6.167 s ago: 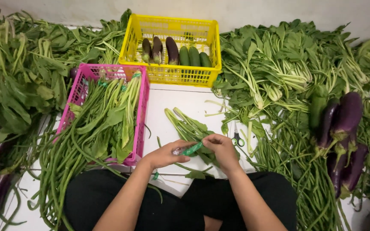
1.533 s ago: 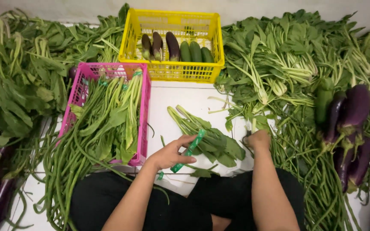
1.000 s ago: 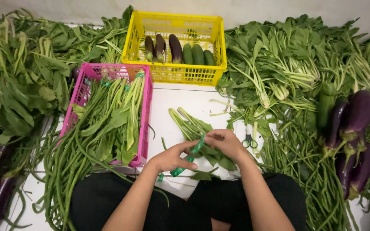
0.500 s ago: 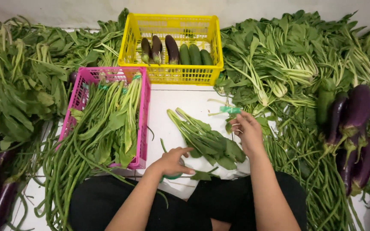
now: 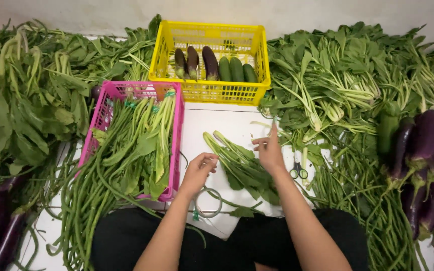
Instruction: Cleaning eggplants with a cloth and bundling leafy greens with green ties in a processing area
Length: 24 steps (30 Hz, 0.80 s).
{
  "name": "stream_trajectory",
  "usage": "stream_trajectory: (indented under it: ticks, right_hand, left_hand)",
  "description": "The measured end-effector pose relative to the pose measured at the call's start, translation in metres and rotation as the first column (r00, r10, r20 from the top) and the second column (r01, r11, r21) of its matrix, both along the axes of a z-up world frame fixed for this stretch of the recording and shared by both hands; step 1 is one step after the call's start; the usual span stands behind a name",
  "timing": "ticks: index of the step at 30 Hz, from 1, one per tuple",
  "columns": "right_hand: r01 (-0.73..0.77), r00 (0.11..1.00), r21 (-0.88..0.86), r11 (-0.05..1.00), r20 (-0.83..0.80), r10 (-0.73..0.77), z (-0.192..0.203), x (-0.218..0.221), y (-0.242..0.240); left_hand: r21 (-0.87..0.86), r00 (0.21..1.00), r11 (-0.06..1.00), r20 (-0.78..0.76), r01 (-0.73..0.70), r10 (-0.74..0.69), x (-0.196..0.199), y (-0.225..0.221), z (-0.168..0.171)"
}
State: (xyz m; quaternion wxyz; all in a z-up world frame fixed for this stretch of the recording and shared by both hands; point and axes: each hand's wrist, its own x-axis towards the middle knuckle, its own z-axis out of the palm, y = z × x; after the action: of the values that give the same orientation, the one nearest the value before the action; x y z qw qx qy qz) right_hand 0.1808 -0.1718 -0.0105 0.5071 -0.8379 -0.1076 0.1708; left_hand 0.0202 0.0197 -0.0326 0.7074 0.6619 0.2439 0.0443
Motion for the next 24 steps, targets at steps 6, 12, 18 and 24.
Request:
stream_trajectory:
  ticks: [6,12,18,24]
  right_hand:
    - [-0.272,0.949,-0.491,0.828,0.007,0.316,-0.017,0.002,0.05]
    - [-0.289,0.939,-0.596,0.749,-0.024,0.343,-0.039,0.0,0.054]
    - [-0.041,0.99,-0.469,0.882,0.099,0.099,-0.041,0.014,0.036]
    - [0.134,0.955,0.032,0.99,0.263,-0.138,-0.03,0.047,-0.012]
  left_hand:
    - [-0.037,1.0,0.999,-0.023,-0.002,0.001,0.001,0.0,0.004]
    - [-0.066,1.0,0.998,-0.023,-0.012,0.01,0.01,0.002,-0.007]
    - [-0.169,0.998,0.985,0.046,-0.026,0.034,0.006,-0.001,0.008]
    - [-0.235,0.997,0.971,0.045,-0.046,0.058,0.002,-0.003,0.024]
